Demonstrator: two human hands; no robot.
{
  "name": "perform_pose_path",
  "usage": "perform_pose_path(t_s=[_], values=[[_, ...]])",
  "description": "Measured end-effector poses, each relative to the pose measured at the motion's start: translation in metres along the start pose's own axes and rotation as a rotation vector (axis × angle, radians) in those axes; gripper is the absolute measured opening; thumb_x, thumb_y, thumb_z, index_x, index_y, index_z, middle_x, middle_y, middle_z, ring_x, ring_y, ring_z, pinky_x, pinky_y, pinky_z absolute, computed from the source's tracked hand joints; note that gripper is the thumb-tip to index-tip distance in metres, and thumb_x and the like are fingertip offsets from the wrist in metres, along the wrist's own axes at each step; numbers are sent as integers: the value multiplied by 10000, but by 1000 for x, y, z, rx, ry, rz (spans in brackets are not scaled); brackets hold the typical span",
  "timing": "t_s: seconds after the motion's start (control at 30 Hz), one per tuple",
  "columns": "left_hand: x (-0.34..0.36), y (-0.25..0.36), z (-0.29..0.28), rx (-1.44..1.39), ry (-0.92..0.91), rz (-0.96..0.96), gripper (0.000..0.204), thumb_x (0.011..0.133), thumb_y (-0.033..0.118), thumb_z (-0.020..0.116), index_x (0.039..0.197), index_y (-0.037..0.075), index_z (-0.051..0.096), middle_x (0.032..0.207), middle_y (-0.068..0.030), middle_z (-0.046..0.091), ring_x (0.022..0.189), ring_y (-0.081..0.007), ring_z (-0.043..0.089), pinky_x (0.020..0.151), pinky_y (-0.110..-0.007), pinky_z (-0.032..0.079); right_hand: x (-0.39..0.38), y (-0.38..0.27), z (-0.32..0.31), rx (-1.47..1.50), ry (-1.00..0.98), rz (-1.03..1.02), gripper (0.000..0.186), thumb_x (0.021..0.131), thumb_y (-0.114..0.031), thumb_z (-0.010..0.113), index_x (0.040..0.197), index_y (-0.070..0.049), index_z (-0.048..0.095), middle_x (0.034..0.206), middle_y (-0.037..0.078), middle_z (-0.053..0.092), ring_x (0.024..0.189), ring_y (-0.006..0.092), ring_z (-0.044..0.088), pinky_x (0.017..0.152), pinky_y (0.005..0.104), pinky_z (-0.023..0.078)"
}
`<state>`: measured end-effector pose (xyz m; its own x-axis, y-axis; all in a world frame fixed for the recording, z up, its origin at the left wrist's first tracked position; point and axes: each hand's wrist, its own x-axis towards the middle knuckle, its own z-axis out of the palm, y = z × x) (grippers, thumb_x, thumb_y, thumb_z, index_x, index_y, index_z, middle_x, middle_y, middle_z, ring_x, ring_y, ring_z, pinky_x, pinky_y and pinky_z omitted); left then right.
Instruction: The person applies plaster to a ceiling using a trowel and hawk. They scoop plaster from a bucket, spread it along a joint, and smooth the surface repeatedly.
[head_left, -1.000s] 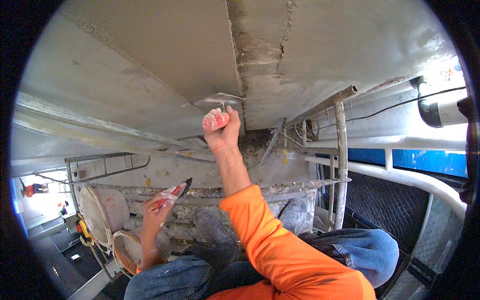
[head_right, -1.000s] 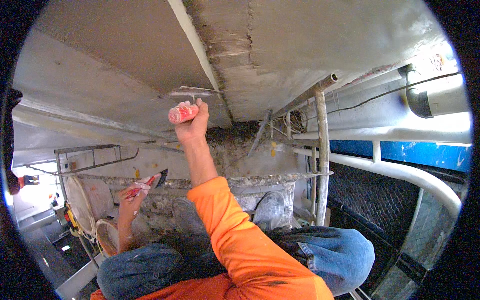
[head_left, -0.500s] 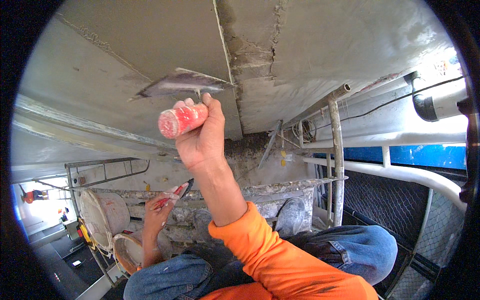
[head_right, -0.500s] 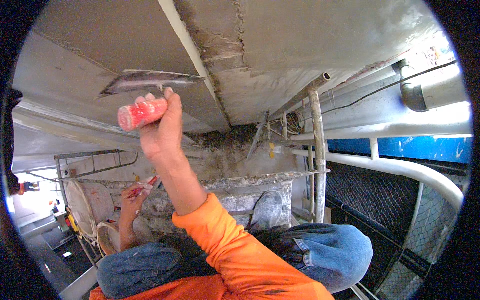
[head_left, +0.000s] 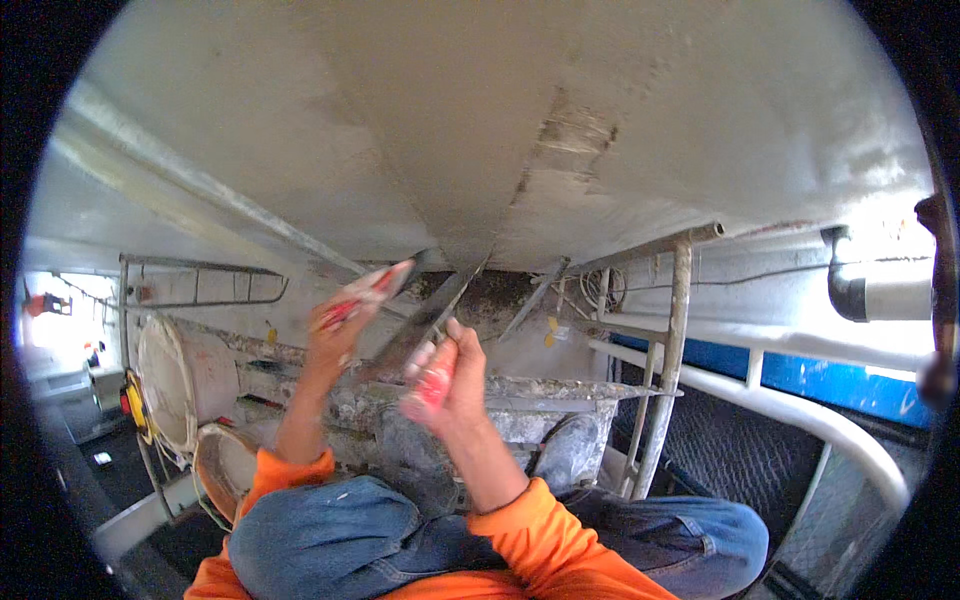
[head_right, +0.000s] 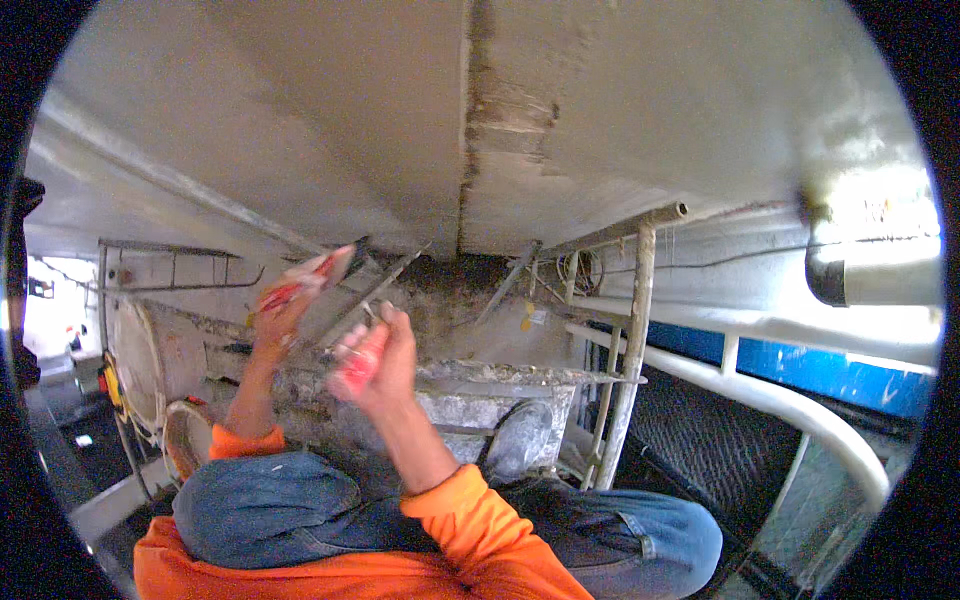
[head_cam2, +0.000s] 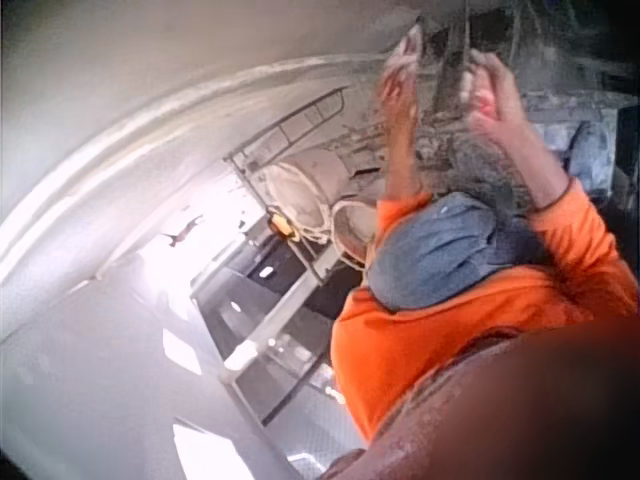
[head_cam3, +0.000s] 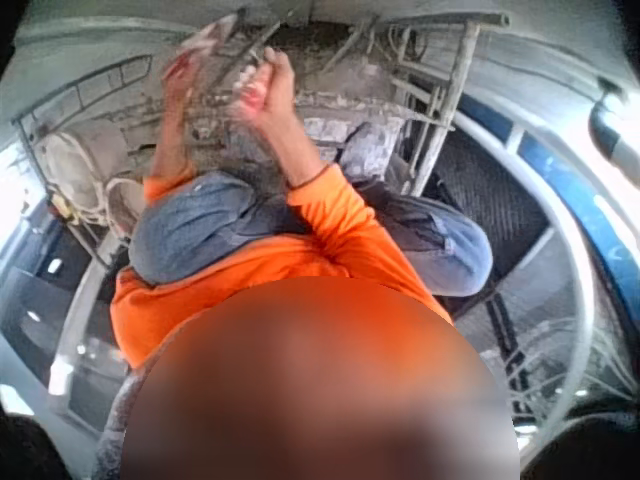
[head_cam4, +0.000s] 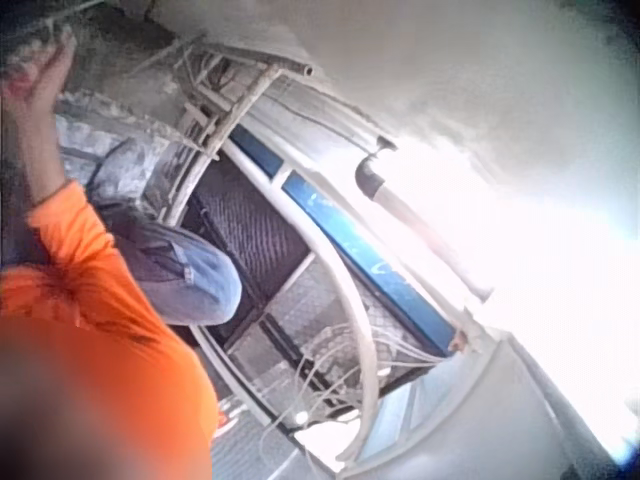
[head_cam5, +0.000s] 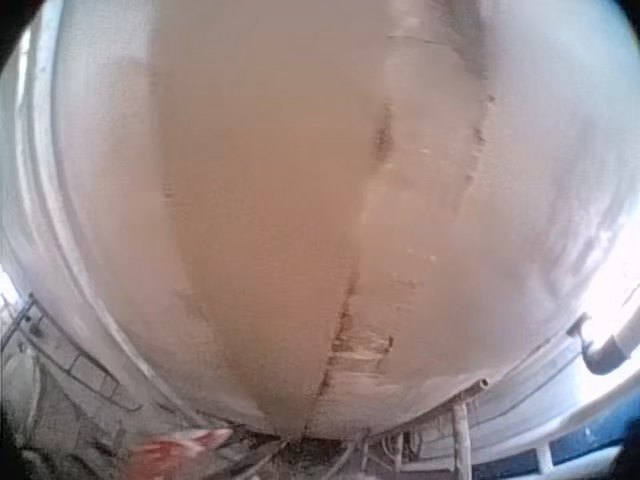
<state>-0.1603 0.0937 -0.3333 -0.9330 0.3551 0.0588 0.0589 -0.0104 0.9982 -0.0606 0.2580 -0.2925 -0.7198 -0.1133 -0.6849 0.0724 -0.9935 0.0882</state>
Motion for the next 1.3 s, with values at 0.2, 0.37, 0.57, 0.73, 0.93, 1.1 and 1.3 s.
perform_pose_path(t_s=[0.2, 0.37, 0.57, 0.73, 0.93, 1.1, 1.3], values=[[34, -13, 52, -139, -352, 122, 50, 989, 51, 687, 1013, 36, 728, 1368, -160, 686, 1291, -265, 642, 1092, -404, 492, 14, -29, -73, -83, -48, -41, 411, 982, -378, 579, 1213, -48, 660, 1026, 111, 729, 877, 250, 714, 778, 398, 615], [13, 3, 36, -22, -551, -92, 41, 971, 56, 711, 998, 84, 725, 1345, -139, 704, 1267, -275, 661, 1054, -404, 522, 33, -94, -63, -351, 125, -505, 361, 993, -366, 600, 1194, -69, 647, 978, 111, 701, 820, 241, 697, 692, 381, 605], [-22, -5, 17, -78, -472, -189, 81, 955, 12, 713, 1025, 40, 742, 1299, -130, 731, 1167, -215, 696, 1005, -352, 539, 21, -157, -34, -730, -15, -914, 176, 947, -131, 661, 1099, -120, 572, 894, 42, 606, 670, 168, 622, 594, 330, 572], [-29, -13, -3, 62, -326, -314, 128, 940, 23, 730, 1068, 32, 737, 1296, -133, 732, 1143, -215, 714, 976, -341, 557, 59, -142, -38, -1264, -17, -1017, 219, 903, -16, 701, 1100, -69, 621, 944, 16, 621, 735, 120, 609, 708, 279, 537], [-40, -4, -14, 291, -313, -260, 101, 937, 42, 738, 1038, 39, 747, 1283, -150, 734, 1123, -235, 729, 956, -349, 569, 126, -124, -47, -1478, 45, -1165, 166, 872, -91, 768, 989, -42, 661, 839, 47, 689, 752, 128, 654, 722, 297, 537], [-64, -6, -26, 283, -317, -303, 116, 932, 35, 740, 1047, 37, 733, 1275, -159, 735, 1139, -258, 728, 966, -361, 566, 145, -131, -22, -1463, 35, -1374, 132, 839, -78, 763, 894, -42, 649, 795, 104, 657, 695, 220, 689, 693, 331, 544], [-79, -8, -33, 313, -301, -276, 117, 941, 21, 723, 1057, 26, 731, 1263, -152, 741, 1159, -252, 715, 994, -365, 550, 157, -147, -6, -1484, 54, -1328, 133, 898, -78, 763, 891, -35, 638, 828, 43, 664, 776, 93, 603, 731, 269, 513]])
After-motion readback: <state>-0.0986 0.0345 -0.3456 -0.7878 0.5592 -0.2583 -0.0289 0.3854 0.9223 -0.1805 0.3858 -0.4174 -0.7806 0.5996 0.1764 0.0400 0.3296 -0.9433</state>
